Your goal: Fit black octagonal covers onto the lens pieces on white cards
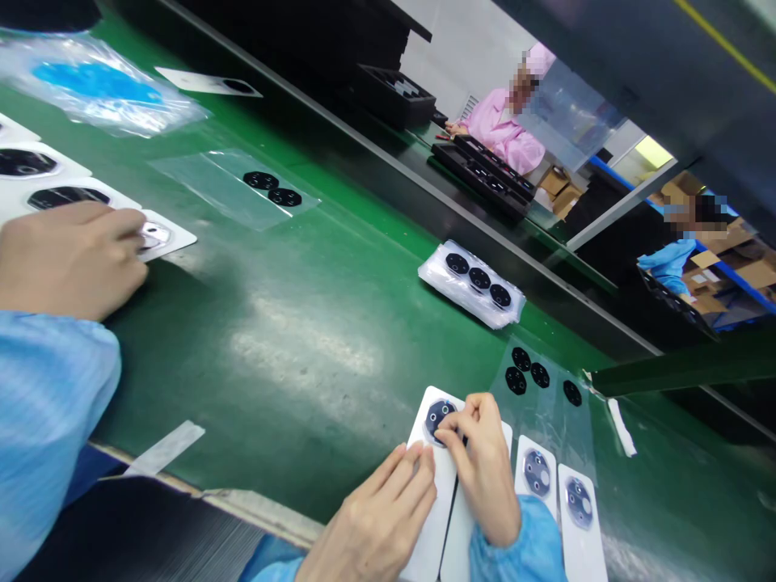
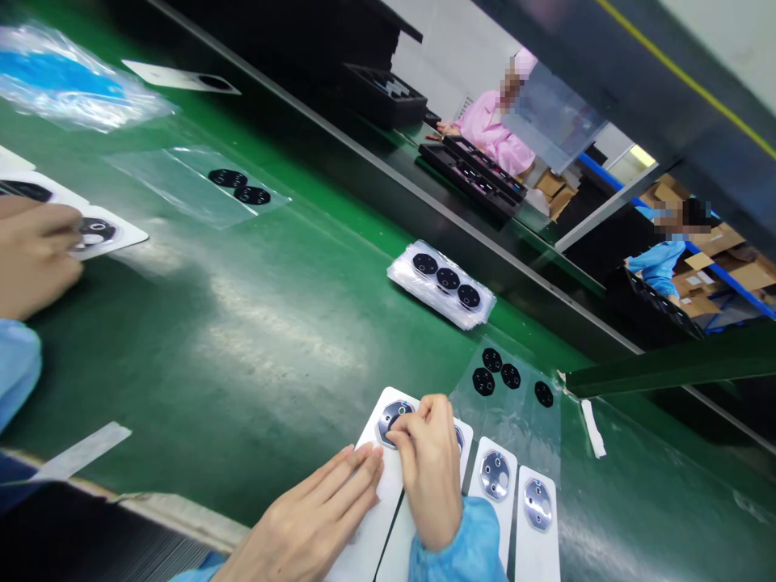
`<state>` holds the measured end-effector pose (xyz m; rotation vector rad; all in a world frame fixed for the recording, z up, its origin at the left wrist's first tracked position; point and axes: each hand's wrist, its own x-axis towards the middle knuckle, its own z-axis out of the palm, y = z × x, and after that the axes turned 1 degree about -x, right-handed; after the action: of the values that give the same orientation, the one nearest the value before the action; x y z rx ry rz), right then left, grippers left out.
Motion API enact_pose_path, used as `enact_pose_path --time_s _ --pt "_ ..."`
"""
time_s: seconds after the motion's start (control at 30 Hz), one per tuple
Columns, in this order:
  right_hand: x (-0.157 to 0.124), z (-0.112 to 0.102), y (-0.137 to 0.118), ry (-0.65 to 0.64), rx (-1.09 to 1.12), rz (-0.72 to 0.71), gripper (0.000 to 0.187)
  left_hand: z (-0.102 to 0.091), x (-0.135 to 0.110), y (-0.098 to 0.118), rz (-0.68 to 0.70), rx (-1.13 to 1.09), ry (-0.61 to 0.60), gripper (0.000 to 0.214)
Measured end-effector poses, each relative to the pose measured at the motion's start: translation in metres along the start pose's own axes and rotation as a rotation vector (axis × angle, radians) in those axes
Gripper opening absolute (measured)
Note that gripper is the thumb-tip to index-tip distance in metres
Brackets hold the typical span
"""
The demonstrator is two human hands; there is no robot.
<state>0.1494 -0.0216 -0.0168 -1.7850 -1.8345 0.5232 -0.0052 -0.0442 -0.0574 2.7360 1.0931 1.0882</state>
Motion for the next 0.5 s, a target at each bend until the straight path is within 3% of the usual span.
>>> enact_pose_path --time_s 0.13,0.33,0.5 --pt "0.009 -0.013 0.004 0.120 0.117 0.151 0.014 -0.003 0.004 0.000 0.000 0.000 -0.035 0.044" --pt "-0.003 -0.005 -0.011 0.017 0.012 0.039 0.016 -0.005 0.004 0.000 0.002 -0.003 -0.010 0.042" --pt "0.000 -0.004 -0.004 0.086 0.067 0.088 0.014 -0.008 0.005 -0.001 0.007 0.003 -0.012 0.044"
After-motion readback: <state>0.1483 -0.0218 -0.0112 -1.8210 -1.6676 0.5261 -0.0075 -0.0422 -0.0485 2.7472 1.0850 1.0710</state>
